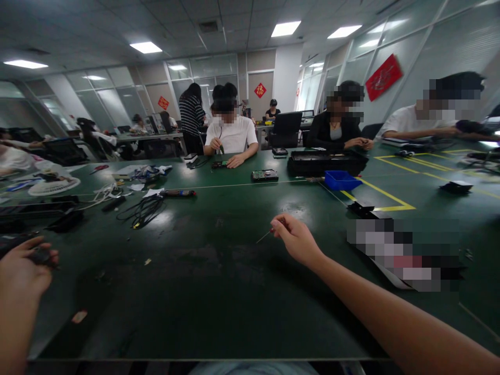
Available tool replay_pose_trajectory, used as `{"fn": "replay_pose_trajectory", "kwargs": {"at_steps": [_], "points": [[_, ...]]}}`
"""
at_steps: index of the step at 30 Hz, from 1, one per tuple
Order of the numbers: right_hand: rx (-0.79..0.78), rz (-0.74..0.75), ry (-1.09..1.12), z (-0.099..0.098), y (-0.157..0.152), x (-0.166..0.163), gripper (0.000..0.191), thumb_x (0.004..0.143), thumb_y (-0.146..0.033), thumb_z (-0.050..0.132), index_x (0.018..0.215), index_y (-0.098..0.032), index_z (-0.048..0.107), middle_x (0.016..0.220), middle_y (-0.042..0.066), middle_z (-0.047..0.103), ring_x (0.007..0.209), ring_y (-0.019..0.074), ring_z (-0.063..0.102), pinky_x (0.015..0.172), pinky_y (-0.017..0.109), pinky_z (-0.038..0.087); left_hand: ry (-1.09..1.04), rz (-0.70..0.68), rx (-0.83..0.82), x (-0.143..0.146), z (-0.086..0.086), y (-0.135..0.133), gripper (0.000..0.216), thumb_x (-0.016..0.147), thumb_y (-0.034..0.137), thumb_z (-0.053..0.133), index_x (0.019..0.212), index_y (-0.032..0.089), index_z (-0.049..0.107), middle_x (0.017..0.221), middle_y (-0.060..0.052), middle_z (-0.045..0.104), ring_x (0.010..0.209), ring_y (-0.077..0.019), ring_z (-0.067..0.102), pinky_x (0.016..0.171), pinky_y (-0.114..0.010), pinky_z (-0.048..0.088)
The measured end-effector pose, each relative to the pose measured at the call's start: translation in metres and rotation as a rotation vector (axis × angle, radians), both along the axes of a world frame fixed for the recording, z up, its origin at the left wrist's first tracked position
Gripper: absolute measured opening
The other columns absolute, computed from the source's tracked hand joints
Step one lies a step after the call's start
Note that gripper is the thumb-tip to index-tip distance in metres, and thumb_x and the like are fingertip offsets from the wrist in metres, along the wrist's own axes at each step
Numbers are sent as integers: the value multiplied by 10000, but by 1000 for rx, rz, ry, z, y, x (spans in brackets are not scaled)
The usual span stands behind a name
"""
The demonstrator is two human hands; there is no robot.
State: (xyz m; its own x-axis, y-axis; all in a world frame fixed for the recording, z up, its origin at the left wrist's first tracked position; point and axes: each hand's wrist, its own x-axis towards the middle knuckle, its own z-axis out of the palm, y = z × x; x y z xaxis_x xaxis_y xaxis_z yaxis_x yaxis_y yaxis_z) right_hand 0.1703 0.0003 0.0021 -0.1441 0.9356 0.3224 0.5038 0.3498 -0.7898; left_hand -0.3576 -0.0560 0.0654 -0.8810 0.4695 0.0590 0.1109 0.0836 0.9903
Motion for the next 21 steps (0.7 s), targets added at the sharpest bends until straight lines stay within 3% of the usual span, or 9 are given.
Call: {"fn": "replay_pose_trajectory", "kwargs": {"at_steps": [4,9,13,21], "points": [[15,-1,-3,-1,0,0,267,976,-417,469,916,-213,631,744,13,667,711,176,645,665,307,465,-216,-91,155,21,-4,21,254,635,-16,427,794,140,549,631,11,494,526,-109,461,487,-181,401],[13,14,-2,-2,0,3,285,977,-439,467,929,-211,632,753,15,670,718,182,644,675,318,471,-279,-427,242,99,6,34,255,716,18,407,850,119,600,665,-10,546,621,-129,493,568,-195,444],[12,15,4,1,-2,3,268,973,-424,473,916,-213,629,752,16,671,713,181,645,670,316,471,-314,-679,242,158,7,41,244,760,45,433,902,125,616,702,-14,556,620,-127,507,574,-201,433],[15,0,-3,-1,-1,4,270,970,-428,475,934,-211,633,752,15,665,718,186,644,680,321,467,-280,-1191,150,257,0,43,300,667,105,518,937,114,649,786,-48,562,673,-152,535,624,-260,438]]}}
